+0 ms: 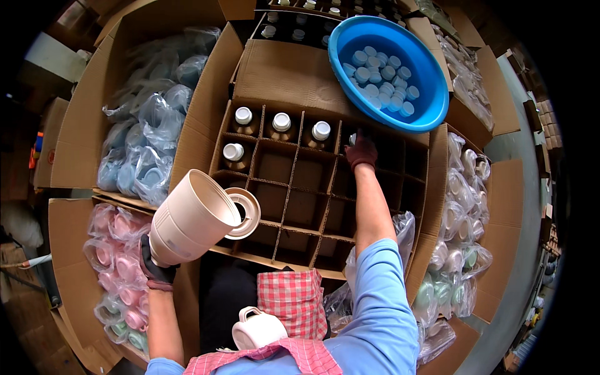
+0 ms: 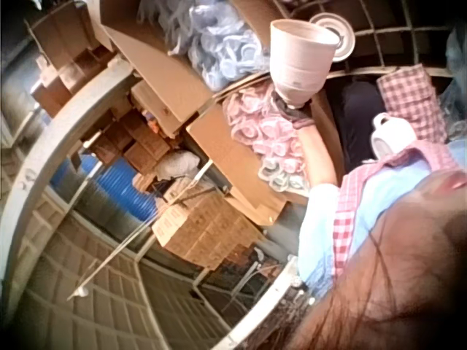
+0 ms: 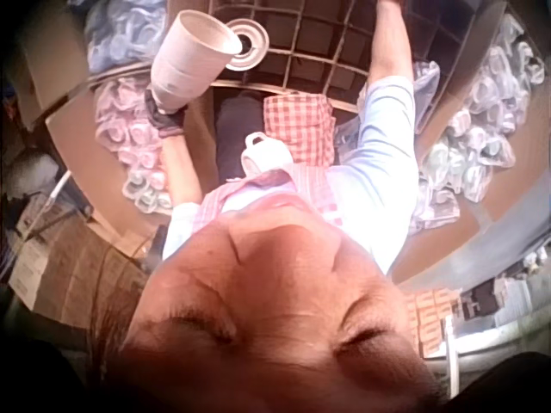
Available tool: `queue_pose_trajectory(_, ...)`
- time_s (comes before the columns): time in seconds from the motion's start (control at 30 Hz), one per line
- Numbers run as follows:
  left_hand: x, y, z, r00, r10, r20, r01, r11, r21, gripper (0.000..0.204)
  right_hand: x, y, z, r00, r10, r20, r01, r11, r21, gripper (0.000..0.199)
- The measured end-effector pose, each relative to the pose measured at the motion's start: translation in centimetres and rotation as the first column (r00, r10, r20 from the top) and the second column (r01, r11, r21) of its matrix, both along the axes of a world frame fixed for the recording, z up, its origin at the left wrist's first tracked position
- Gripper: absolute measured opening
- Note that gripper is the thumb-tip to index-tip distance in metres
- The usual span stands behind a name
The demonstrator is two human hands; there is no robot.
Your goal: The person unpacks thermos flasks from plastic bags, removes the inner glass liner and lid, and wipes the exterior with a cloth. They then reassemble the thermos and place it back into a plastic bag inside a cardboard box. This process is repeated for multiple thermos flasks of different colors.
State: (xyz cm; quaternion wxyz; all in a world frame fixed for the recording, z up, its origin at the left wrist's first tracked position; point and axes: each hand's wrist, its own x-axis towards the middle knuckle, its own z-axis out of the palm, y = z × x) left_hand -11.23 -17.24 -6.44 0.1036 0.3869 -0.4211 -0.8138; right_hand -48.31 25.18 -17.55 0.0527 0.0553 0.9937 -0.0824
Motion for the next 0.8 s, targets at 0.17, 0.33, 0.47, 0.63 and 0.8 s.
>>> queue_pose_trajectory(0.17, 0.2, 0.0, 0.5, 0.996, -0.061, -0.058, 0.065, 0.995, 0.070, 0.044, 1.6, 0.7, 3.3, 0.983, 0.071, -0.170, -0.080, 0.996, -0.050, 0.075)
queue_pose_trajectory(0.33, -0.9, 1.8, 1.4, 0.959, -0.046, -0.281, 0.055, 0.998, 0.023, 0.044, 5.7, 4.8, 14.5, 0.724, 0.343, -0.598, -0.498, 0.860, -0.110, 0.083)
queue_pose_trajectory(0.47, -2.1, 2.5, 2.5, 0.893, -0.304, -0.333, 0.027, 0.772, -0.635, 0.029, 12.9, 6.6, 26.5, 0.773, 0.336, -0.538, -0.634, 0.443, -0.634, 0.087)
queue_pose_trajectory(0.63, -2.0, 3.3, 6.9, 0.834, -0.547, -0.070, -0.187, -0.161, -0.969, 0.035, 21.7, 3.1, 33.8, 0.883, 0.442, -0.156, -0.179, 0.010, -0.984, 0.097)
queue_pose_trajectory(0.8, 1.3, 5.8, 10.5, 0.726, -0.652, -0.219, 0.089, 0.405, -0.910, 0.040, 31.2, -3.8, 32.1, 0.762, 0.636, 0.120, 0.275, -0.150, -0.950, 0.064)
